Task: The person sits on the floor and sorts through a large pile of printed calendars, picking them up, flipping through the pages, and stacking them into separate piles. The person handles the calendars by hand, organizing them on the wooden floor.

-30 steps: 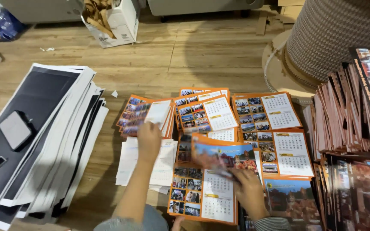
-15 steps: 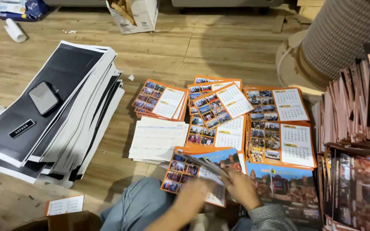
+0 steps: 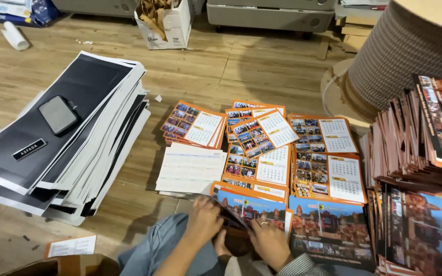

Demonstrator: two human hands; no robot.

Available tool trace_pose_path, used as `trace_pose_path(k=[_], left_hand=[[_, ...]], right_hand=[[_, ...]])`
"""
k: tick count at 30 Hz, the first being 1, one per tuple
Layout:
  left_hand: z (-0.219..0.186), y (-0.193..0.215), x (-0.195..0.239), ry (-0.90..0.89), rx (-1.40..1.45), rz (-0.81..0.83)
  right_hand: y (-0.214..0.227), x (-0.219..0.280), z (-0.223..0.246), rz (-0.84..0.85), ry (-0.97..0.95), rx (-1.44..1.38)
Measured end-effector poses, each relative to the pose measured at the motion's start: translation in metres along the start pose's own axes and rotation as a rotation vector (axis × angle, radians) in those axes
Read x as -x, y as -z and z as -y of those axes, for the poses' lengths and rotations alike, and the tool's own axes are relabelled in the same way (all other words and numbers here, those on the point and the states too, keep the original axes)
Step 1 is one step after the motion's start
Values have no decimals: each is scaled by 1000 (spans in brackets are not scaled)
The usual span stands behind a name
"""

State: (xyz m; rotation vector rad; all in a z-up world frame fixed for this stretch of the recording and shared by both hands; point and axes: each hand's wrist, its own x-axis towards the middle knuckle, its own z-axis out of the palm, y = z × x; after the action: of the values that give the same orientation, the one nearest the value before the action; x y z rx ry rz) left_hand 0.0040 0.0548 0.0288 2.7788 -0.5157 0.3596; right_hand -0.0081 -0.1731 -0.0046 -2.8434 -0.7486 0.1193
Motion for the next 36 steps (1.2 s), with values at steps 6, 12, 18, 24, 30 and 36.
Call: trace_pose_path(k=[6, 12, 18, 24, 30, 36], left_hand=[[99, -30, -12, 143, -112, 40], [161, -54, -1, 134, -32, 86], [153, -23, -4, 148, 141, 33], [163, -30, -7, 228, 149, 97], [162, -19, -12, 347, 266, 199], [146, -19, -8, 438, 339, 57]], right_hand=[[21, 3, 3, 112, -248, -249], [28, 11, 13, 121, -266, -328], [-4, 8, -9, 122, -400, -362], [-8, 14, -14, 82, -482, -393], [-8, 18, -19, 56, -514, -501], [1, 20, -20, 11, -558, -511]])
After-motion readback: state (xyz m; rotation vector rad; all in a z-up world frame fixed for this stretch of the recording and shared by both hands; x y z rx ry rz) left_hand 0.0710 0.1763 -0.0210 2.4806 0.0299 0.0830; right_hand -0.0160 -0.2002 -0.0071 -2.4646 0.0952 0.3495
